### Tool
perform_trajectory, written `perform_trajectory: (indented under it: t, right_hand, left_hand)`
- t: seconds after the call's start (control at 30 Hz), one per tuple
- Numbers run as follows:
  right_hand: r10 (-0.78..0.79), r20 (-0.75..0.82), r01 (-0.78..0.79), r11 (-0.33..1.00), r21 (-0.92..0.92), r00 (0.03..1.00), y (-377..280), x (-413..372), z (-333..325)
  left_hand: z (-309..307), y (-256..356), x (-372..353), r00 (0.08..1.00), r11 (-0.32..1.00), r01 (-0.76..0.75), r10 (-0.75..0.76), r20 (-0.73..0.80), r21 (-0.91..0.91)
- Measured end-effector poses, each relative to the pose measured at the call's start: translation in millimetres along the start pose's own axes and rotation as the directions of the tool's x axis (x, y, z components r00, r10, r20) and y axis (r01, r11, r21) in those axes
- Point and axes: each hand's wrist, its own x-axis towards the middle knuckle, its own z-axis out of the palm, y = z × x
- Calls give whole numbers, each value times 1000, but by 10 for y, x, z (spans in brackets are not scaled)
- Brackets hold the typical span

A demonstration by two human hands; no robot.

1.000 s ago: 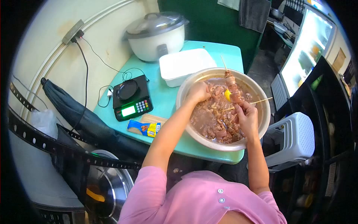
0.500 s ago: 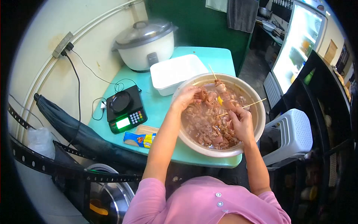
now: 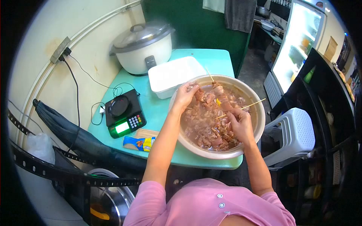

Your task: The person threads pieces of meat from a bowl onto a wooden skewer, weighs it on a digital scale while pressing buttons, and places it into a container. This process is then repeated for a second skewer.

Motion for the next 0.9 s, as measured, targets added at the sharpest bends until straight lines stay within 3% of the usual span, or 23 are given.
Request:
perform_trajectory:
  t: [0.07,0.13,0.23,0.47,0.53,0.57,0.6,0.63,0.67,0.8,0.87,0.9]
  right_hand:
    - [3,4,-3,1000,-10,1000,22,6,-6]
    - [-92,-30,91,995,-38,995,39,11,-4]
    - [-45,-35,45,999,5,998,9,3,-7]
    - [3,-9,-3,1000,2,1000,-61,-13,-26]
    - [-15,-30,16,1000,26,999,-46,-12,-21]
    - [-14,-32,14,1000,26,999,-23,-6,-19]
    - [-16,-39,17,999,34,999,7,4,-13]
    - [-18,-46,20,999,41,999,24,8,-16]
    - [-18,-48,20,999,40,999,16,5,-24]
    - [-54,-55,54,999,5,997,14,14,-31]
    - [-75,-66,76,997,10,995,58,18,-8]
    - [-70,-62,71,997,18,996,87,19,0]
  left_hand:
    - [-4,13,13,999,999,38,-38,9,17]
    - [1,11,9,997,984,78,-74,28,-159]
    - [55,67,-75,999,989,-1,8,46,-145]
    - [46,40,-30,999,981,4,5,48,-192]
    - [34,47,-31,990,984,140,-143,16,114]
    - [54,39,-38,990,984,140,-143,19,114]
    - [94,62,-76,997,877,77,-76,-23,475]
    - [124,72,-115,999,640,26,4,-37,768]
    - [126,28,-131,985,505,-112,170,28,856]
    - [384,173,48,992,452,-112,97,76,885]
    - [493,174,160,977,523,-115,-95,192,844]
    - [493,89,188,977,524,-117,-93,193,843]
